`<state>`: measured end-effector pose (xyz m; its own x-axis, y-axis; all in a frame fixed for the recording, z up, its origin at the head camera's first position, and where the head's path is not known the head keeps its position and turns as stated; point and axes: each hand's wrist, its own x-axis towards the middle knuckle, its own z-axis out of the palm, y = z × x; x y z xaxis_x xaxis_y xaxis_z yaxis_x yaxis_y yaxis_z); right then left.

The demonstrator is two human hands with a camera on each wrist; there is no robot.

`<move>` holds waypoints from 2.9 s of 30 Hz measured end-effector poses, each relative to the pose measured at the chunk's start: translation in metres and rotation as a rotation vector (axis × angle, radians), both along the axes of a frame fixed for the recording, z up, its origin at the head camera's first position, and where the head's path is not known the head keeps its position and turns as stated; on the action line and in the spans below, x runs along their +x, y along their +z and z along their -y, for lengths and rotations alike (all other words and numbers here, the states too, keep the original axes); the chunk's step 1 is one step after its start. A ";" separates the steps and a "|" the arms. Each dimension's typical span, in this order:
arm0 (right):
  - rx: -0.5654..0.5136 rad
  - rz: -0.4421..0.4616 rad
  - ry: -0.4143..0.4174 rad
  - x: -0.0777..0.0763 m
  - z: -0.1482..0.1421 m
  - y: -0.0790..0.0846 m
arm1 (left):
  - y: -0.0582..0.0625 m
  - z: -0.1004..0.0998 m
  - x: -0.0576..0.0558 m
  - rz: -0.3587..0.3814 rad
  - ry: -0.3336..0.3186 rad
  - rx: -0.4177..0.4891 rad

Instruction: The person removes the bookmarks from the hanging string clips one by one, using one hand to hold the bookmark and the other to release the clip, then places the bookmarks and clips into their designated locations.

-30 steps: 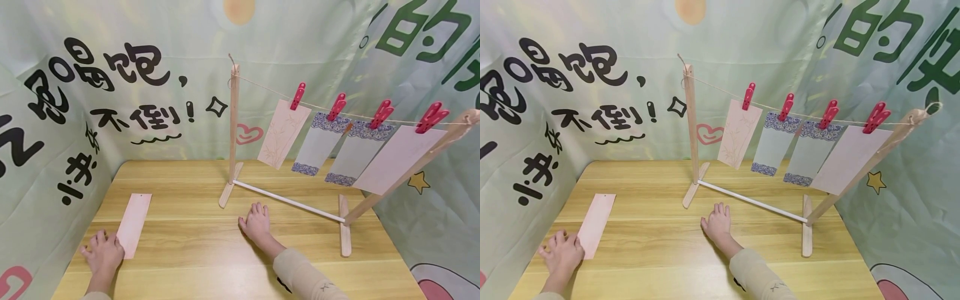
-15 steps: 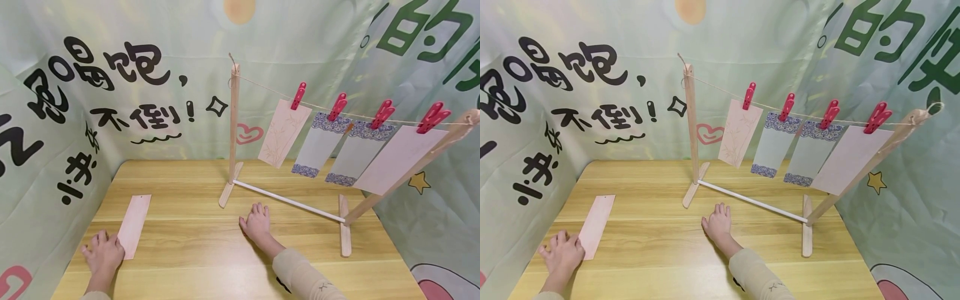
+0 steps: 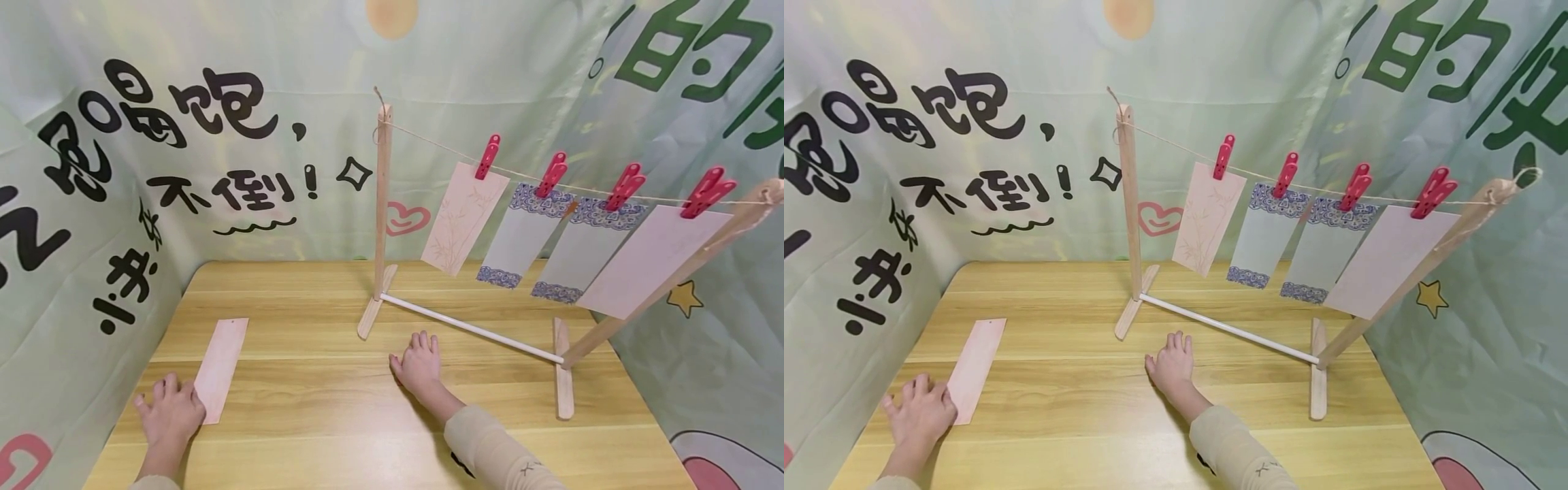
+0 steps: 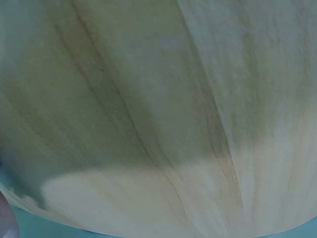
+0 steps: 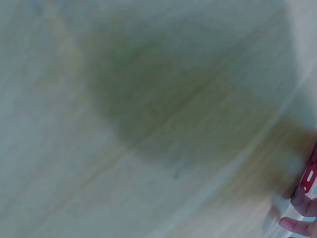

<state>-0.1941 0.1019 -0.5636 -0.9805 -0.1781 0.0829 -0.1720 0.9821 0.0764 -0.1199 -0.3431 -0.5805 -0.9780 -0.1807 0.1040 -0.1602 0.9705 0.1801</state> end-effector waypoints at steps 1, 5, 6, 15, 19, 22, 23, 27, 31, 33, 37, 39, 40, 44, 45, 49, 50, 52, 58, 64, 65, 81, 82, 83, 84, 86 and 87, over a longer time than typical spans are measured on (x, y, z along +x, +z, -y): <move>-0.001 0.003 0.002 0.000 0.000 0.000 | 0.000 0.000 0.000 -0.001 -0.002 0.000; 0.007 0.004 0.007 0.000 0.000 0.000 | 0.000 0.001 -0.001 0.006 -0.007 -0.003; 0.010 0.002 0.008 0.000 0.000 0.000 | 0.000 0.001 -0.001 0.008 -0.007 -0.004; 0.000 -0.001 0.016 0.000 -0.001 0.001 | 0.002 0.001 -0.001 0.019 -0.025 -0.018; 0.002 -0.004 0.015 -0.001 0.000 0.000 | 0.002 0.000 -0.001 0.010 -0.020 -0.019; 0.009 -0.011 0.017 -0.001 0.000 -0.001 | 0.001 0.000 -0.001 0.001 -0.014 -0.014; 0.009 -0.015 0.018 -0.001 0.000 -0.001 | 0.000 0.000 -0.001 -0.001 -0.013 -0.013; 0.004 -0.026 0.021 0.000 0.000 -0.002 | -0.002 -0.001 0.000 -0.009 -0.007 -0.005; -0.006 -0.020 0.019 0.001 0.000 -0.001 | -0.002 -0.001 0.000 -0.018 -0.001 -0.003; -0.010 -0.009 0.015 0.001 0.000 0.000 | -0.002 -0.002 0.000 -0.024 0.004 -0.001; -0.020 0.021 0.001 0.003 -0.001 0.006 | 0.001 -0.004 -0.001 -0.035 0.008 0.004; -0.022 0.034 -0.005 0.004 -0.002 0.009 | 0.002 -0.005 -0.002 -0.041 0.006 0.009; -0.021 0.036 -0.007 0.005 -0.003 0.011 | 0.002 -0.005 -0.002 -0.046 0.005 0.011; -0.008 0.010 0.001 0.009 -0.006 0.017 | 0.003 -0.008 -0.003 -0.065 0.004 0.011; -0.009 -0.003 0.008 0.010 -0.008 0.019 | 0.003 -0.009 -0.003 -0.069 0.005 0.008; -0.041 -0.102 0.054 0.012 -0.013 0.027 | 0.003 -0.015 -0.005 -0.068 0.000 -0.001; -0.049 -0.134 0.068 0.012 -0.015 0.028 | 0.003 -0.017 -0.006 -0.064 -0.003 0.000; -0.071 -0.181 0.097 0.012 -0.018 0.033 | 0.005 -0.021 -0.009 -0.055 -0.008 0.003; -0.097 -0.264 0.160 0.012 -0.027 0.057 | 0.012 -0.037 -0.020 -0.041 -0.032 0.014; -0.110 -0.334 0.218 0.012 -0.034 0.085 | 0.016 -0.054 -0.030 -0.066 -0.062 0.009; -0.104 -0.347 0.224 0.012 -0.036 0.089 | 0.017 -0.058 -0.031 -0.074 -0.068 0.013; -0.058 -0.495 0.345 0.003 -0.056 0.159 | 0.041 -0.115 -0.058 -0.174 -0.176 0.075; -0.055 -0.503 0.351 0.002 -0.057 0.164 | 0.043 -0.119 -0.060 -0.174 -0.184 0.075; -0.052 -0.512 0.355 0.002 -0.059 0.168 | 0.045 -0.123 -0.061 -0.175 -0.191 0.076; -0.052 -0.523 0.360 0.002 -0.060 0.173 | 0.046 -0.126 -0.063 -0.175 -0.196 0.081; -0.048 -0.542 0.365 0.001 -0.062 0.181 | 0.051 -0.134 -0.066 -0.170 -0.210 0.091; -0.048 -0.553 0.367 0.001 -0.063 0.186 | 0.054 -0.137 -0.068 -0.169 -0.217 0.096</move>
<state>-0.1930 0.1650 -0.3780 -0.6677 -0.4758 0.5725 -0.4439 0.8719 0.2069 -0.1876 -0.2058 -0.5270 -0.9651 0.0139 0.2616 0.0894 0.9561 0.2791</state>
